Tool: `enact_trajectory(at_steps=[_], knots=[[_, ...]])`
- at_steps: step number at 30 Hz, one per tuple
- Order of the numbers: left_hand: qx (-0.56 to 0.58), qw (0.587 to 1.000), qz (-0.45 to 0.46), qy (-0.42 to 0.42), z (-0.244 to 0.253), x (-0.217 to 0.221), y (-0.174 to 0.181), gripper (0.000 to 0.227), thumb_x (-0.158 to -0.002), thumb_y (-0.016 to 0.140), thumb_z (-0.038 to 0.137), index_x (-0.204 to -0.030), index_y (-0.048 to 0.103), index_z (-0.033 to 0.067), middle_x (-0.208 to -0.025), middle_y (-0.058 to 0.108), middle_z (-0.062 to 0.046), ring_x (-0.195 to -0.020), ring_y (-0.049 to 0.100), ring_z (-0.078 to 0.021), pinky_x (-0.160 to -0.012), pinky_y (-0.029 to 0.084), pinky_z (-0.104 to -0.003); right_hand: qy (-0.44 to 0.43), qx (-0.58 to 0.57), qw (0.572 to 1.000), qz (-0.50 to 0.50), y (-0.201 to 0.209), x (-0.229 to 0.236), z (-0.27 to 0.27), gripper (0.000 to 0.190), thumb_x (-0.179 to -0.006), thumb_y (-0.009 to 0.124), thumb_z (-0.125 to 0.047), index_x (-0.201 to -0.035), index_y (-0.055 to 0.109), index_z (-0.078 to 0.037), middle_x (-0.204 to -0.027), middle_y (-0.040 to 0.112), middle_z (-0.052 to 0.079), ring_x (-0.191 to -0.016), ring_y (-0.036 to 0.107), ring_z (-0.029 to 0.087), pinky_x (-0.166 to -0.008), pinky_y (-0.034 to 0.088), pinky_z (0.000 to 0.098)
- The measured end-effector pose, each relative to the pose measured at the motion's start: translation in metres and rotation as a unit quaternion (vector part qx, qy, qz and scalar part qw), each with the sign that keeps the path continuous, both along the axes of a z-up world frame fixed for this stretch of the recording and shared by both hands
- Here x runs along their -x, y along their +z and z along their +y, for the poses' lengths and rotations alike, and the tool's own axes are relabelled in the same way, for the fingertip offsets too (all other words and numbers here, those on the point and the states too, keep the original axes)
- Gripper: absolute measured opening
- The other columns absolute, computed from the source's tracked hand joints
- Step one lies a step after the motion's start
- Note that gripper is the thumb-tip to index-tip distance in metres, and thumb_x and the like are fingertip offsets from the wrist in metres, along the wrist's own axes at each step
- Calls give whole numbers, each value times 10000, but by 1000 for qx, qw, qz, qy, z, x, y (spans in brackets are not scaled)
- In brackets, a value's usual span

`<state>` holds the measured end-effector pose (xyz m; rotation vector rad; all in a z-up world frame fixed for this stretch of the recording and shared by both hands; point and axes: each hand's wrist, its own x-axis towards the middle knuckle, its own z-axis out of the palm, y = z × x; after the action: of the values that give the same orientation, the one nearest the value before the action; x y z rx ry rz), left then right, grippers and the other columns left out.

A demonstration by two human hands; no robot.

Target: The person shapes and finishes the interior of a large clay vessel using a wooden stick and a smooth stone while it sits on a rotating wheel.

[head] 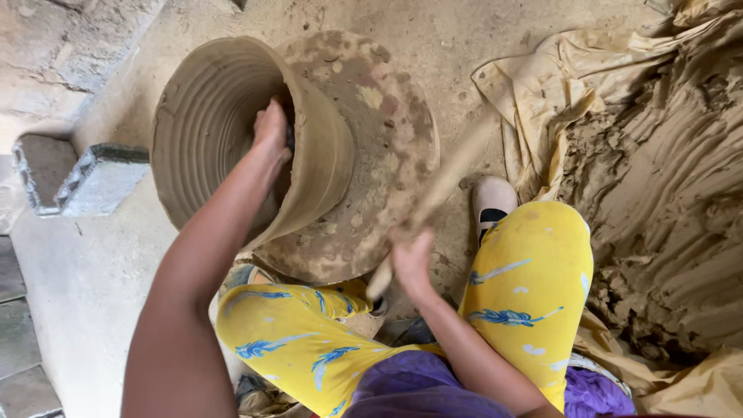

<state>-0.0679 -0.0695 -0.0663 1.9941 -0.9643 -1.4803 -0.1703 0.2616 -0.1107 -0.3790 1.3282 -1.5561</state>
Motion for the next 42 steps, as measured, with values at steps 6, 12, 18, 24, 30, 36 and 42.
enact_trajectory(at_steps=[6, 12, 18, 24, 30, 36, 42], knots=[[-14, 993, 46, -104, 16, 23, 21, 586, -1016, 414, 456, -1371, 545, 9, -1225, 680, -179, -1024, 734, -300, -830, 642, -456, 194, -203, 959, -33, 30, 4, 3, 556, -833, 608, 53, -1369, 467, 21, -825, 643, 162, -540, 585, 221, -435, 519, 337], [5, 1000, 3, 16, -6, -3, -22, 614, -999, 419, 457, -1368, 542, -17, -1247, 670, -195, -1070, 715, -321, -861, 631, -484, 159, -109, 981, 6, 20, 4, -1, 407, -861, 672, 41, -1236, 518, 81, -798, 664, 131, -580, 625, 174, -489, 545, 296], [-11, 989, 96, -108, -17, -23, -71, 669, -964, 448, 483, -1408, 532, -10, -1318, 653, -206, -1129, 681, -325, -888, 601, -494, 135, -183, 972, -54, 32, 19, 0, 432, -848, 593, 29, -1271, 518, 76, -783, 657, 156, -533, 621, 207, -424, 552, 328], [15, 996, -88, -29, -1, 2, -42, 745, -939, 495, 531, -1473, 341, 36, -1382, 544, -188, -1160, 644, -316, -915, 575, -461, 147, -88, 985, -13, 28, -2, 1, 389, -813, 632, 42, -1174, 490, 83, -817, 646, 145, -563, 645, 212, -481, 587, 337], [9, 994, 28, -106, -17, -25, -64, 743, -985, 522, 499, -1477, 490, -57, -1408, 643, -271, -1158, 676, -346, -887, 593, -463, 81, -132, 984, -84, 0, 20, 7, 413, -863, 598, 52, -1255, 469, 44, -814, 647, 156, -556, 634, 214, -465, 585, 330], [20, 999, -26, -31, -13, -8, -66, 745, -965, 507, 490, -1521, 317, 32, -1423, 539, -194, -1221, 615, -308, -967, 547, -444, 219, -169, 960, -43, 24, -4, 2, 415, -881, 583, 48, -1280, 469, 61, -792, 634, 119, -547, 615, 208, -437, 541, 339], [-29, 997, -36, -59, 3, -17, -27, 729, -1004, 479, 492, -1532, 410, -5, -1435, 596, -226, -1232, 640, -328, -987, 550, -462, 34, -101, 987, -119, 23, 31, 6, 453, -903, 579, 52, -1321, 439, 154, -787, 654, 134, -554, 619, 197, -467, 558, 319]])
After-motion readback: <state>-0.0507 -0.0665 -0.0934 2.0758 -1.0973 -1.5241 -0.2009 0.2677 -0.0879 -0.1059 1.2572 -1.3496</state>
